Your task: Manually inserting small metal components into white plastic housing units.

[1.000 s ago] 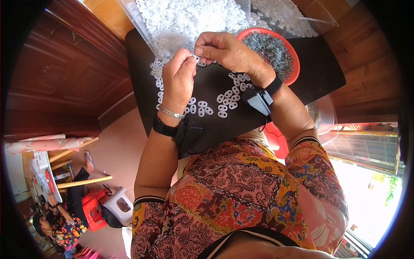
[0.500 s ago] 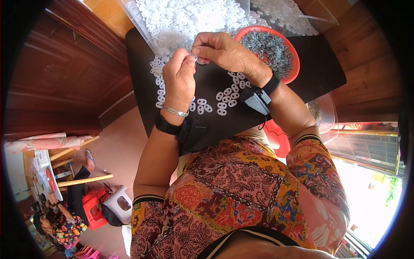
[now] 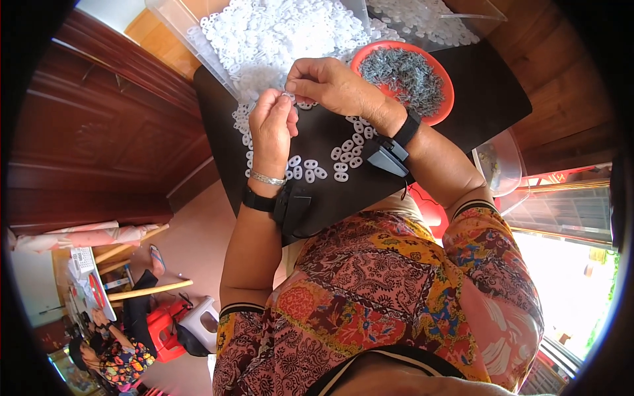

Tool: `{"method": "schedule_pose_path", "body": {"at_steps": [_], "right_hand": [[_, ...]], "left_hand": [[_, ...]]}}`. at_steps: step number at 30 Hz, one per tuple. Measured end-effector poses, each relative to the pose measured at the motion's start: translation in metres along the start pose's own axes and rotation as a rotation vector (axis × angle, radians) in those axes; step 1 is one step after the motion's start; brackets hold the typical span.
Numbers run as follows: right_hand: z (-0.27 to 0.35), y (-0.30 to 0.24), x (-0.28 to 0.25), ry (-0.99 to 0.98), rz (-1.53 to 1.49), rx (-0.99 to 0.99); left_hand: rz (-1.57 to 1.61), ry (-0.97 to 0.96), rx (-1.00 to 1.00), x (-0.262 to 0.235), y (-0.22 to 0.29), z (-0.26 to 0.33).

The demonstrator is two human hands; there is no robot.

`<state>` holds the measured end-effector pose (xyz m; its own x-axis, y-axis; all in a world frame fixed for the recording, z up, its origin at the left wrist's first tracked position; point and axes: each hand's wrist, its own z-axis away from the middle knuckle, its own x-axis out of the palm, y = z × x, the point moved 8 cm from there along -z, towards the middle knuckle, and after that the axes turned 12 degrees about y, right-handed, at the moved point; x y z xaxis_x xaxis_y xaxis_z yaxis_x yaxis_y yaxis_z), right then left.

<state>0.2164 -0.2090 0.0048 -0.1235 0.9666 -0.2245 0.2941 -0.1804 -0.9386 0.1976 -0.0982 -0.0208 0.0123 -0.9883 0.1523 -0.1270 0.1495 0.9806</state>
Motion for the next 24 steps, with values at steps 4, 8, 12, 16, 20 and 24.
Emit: {"method": "schedule_pose_path", "body": {"at_steps": [4,8,12,16,20,24], "right_hand": [[-0.001,-0.004,-0.004,0.033,0.016,-0.047],[0.000,-0.007,-0.003,0.005,0.084,-0.066],[-0.001,-0.004,-0.004,-0.013,0.106,-0.074],[0.000,-0.004,-0.004,-0.011,0.120,-0.089],[0.002,-0.010,-0.003,-0.002,0.164,-0.115],[0.004,-0.013,-0.001,0.029,0.219,-0.132]], "left_hand": [[-0.014,-0.030,-0.009,0.001,0.000,0.000],[-0.016,-0.057,-0.019,0.003,0.000,0.001],[0.018,-0.048,-0.015,0.003,0.000,0.000],[-0.031,-0.035,-0.020,0.002,0.001,0.000],[-0.086,-0.020,0.027,0.001,0.004,0.001],[-0.056,0.018,0.050,0.001,0.002,0.003]]}}
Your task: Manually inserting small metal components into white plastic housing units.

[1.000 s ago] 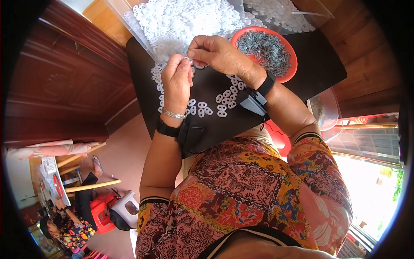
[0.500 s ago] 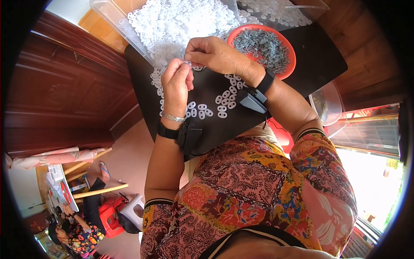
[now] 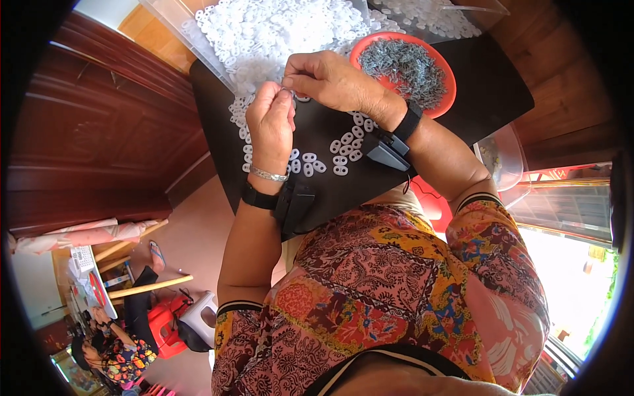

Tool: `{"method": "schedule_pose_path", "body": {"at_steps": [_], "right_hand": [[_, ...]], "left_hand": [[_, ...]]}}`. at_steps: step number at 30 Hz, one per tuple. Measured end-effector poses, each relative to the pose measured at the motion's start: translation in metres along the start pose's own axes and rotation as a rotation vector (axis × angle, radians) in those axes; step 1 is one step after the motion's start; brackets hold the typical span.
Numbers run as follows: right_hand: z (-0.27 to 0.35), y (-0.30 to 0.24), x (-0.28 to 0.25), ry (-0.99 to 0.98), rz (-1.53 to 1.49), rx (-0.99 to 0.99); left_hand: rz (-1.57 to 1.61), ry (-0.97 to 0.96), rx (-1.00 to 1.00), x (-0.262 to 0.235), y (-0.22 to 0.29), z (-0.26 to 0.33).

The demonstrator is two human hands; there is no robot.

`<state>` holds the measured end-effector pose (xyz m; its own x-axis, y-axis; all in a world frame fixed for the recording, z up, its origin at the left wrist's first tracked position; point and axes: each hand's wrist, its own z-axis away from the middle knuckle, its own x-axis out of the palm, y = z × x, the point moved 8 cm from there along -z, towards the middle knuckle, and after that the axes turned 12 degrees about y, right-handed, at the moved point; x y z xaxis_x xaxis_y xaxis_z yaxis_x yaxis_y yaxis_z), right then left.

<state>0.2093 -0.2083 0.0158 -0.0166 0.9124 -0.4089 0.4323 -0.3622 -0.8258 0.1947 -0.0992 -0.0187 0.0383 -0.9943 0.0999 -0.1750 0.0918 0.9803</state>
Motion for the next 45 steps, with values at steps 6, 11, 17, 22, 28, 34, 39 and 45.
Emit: {"method": "schedule_pose_path", "body": {"at_steps": [6,11,17,22,28,34,39,45], "right_hand": [[0.001,-0.003,0.003,0.091,0.128,-0.060],[0.000,0.008,0.003,0.122,0.159,-0.060],[-0.006,0.022,0.007,0.007,-0.076,0.047],[-0.009,0.021,-0.007,0.055,-0.150,0.161],[-0.005,0.011,-0.005,0.024,-0.116,-0.046],[-0.004,0.010,-0.003,0.013,-0.036,-0.037],[0.000,-0.003,-0.003,-0.019,0.138,-0.135],[0.004,-0.016,-0.001,0.034,0.322,-0.393]], "left_hand": [[-0.081,0.106,0.136,-0.005,0.003,0.001],[-0.067,0.090,0.022,-0.004,-0.009,-0.004],[-0.023,0.054,-0.055,-0.005,-0.011,-0.002],[-0.047,0.019,-0.038,-0.006,-0.010,-0.005],[-0.047,0.038,-0.033,-0.006,-0.006,-0.004],[-0.130,-0.022,0.013,-0.005,-0.004,-0.005],[-0.128,-0.044,-0.009,-0.003,-0.006,-0.003],[-0.141,-0.030,-0.026,-0.002,0.000,-0.002]]}}
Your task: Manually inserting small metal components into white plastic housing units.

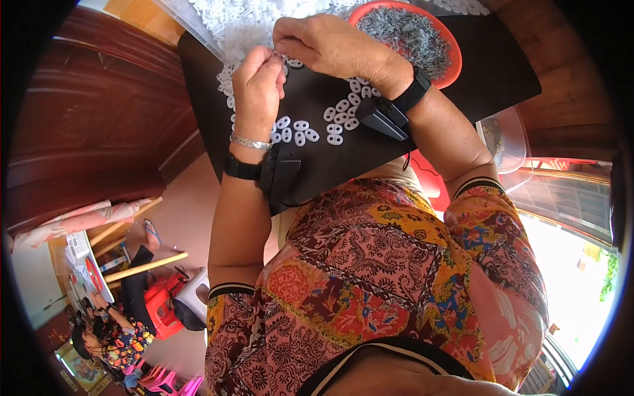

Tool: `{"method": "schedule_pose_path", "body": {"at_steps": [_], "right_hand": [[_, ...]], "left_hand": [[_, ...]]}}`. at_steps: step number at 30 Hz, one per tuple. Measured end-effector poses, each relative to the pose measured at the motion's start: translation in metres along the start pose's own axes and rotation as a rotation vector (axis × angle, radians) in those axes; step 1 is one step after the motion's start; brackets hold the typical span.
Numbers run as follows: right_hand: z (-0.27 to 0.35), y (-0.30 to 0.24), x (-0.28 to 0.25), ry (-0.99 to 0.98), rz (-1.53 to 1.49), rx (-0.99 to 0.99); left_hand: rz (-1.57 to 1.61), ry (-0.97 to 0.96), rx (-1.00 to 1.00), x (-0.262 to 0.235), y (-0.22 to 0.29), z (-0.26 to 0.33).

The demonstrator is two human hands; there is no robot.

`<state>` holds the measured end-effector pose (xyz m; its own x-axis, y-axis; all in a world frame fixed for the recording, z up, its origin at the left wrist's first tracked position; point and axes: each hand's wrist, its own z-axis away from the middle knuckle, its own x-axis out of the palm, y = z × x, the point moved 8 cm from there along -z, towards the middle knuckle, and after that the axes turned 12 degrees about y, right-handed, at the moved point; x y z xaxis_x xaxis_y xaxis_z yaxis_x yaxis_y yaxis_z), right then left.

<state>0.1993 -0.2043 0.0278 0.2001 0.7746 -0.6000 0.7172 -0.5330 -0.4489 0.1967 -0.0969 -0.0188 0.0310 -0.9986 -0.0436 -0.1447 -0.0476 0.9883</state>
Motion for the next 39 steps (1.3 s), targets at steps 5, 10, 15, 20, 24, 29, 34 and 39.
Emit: {"method": "schedule_pose_path", "body": {"at_steps": [5,10,15,20,24,29,34,39], "right_hand": [[-0.006,-0.011,-0.012,-0.031,-0.025,0.025],[-0.004,-0.016,-0.011,-0.021,0.040,-0.072],[-0.004,-0.046,-0.018,0.085,0.280,-0.276],[-0.005,-0.018,-0.007,0.054,0.009,-0.021],[-0.002,-0.039,-0.014,0.212,0.302,-0.222],[0.011,0.002,0.031,-0.037,0.125,-0.031],[0.017,0.002,0.045,-0.174,0.265,0.017],[0.019,0.010,0.053,-0.223,0.354,0.038]], "left_hand": [[0.025,-0.021,-0.003,-0.001,-0.001,0.000],[0.018,-0.029,0.002,0.001,0.000,0.001],[0.073,0.023,0.003,-0.001,0.003,0.002],[0.090,0.042,-0.010,-0.006,-0.002,-0.003],[0.221,0.195,0.048,-0.029,0.002,-0.009],[0.325,0.331,0.003,-0.049,-0.004,-0.018],[0.337,0.304,0.028,-0.047,0.000,-0.018],[0.325,0.281,0.039,-0.046,0.002,-0.018]]}}
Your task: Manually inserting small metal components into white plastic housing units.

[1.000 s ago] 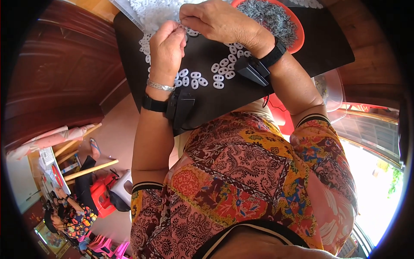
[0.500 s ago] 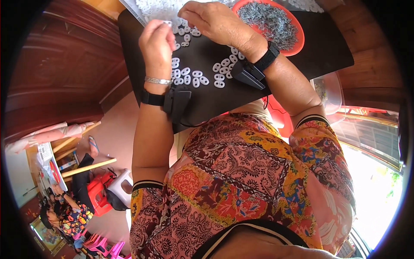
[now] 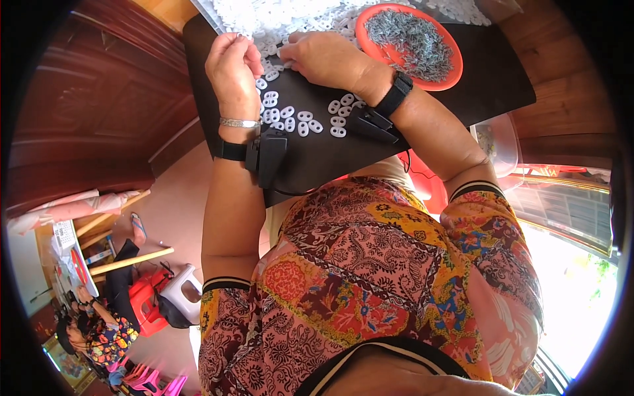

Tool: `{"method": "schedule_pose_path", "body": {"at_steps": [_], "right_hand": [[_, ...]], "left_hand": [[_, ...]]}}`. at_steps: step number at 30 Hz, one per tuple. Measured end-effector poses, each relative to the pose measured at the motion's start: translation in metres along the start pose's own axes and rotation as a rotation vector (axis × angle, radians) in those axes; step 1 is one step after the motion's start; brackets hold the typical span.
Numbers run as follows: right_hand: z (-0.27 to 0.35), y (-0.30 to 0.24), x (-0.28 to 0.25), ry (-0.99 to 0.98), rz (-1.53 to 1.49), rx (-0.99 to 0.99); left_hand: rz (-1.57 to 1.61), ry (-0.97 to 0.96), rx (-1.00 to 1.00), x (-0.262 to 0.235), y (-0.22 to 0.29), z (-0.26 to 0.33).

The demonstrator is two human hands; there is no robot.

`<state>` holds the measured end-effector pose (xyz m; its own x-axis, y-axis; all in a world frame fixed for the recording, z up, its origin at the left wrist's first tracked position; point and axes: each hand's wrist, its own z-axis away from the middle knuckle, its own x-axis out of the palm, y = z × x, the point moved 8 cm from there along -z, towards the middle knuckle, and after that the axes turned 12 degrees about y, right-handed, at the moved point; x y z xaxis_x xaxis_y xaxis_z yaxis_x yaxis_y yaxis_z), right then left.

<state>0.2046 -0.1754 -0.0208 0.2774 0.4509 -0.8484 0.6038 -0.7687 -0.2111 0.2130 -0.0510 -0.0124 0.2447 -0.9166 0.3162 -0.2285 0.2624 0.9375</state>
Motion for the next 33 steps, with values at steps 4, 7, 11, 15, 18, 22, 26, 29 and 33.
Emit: {"method": "schedule_pose_path", "body": {"at_steps": [4,7,11,15,18,22,26,29,33], "right_hand": [[0.000,0.007,0.005,-0.010,-0.070,-0.017],[-0.005,0.015,-0.002,0.033,-0.342,0.087],[-0.005,0.025,-0.001,-0.063,-1.095,0.439],[-0.003,0.025,-0.003,-0.113,-1.259,0.502],[-0.002,0.020,-0.007,-0.093,-1.372,0.544],[-0.001,0.025,-0.009,-0.090,-1.545,0.612],[-0.001,0.027,-0.008,-0.090,-1.648,0.648],[-0.003,0.029,-0.011,-0.009,-1.553,0.644],[-0.005,0.026,-0.027,0.099,-1.392,0.582]], "left_hand": [[0.021,-0.009,-0.012,0.004,0.000,0.003],[0.025,-0.017,-0.006,0.002,0.000,0.001],[0.030,-0.016,-0.050,0.005,-0.004,0.004],[0.040,-0.037,-0.124,0.007,-0.008,0.010],[0.051,-0.069,-0.120,0.010,-0.010,0.012],[0.057,-0.086,-0.111,0.015,-0.006,0.015],[0.039,-0.093,-0.101,0.018,-0.002,0.017],[0.014,-0.133,-0.058,0.021,0.000,0.020],[-0.002,-0.140,-0.044,0.024,0.003,0.025]]}}
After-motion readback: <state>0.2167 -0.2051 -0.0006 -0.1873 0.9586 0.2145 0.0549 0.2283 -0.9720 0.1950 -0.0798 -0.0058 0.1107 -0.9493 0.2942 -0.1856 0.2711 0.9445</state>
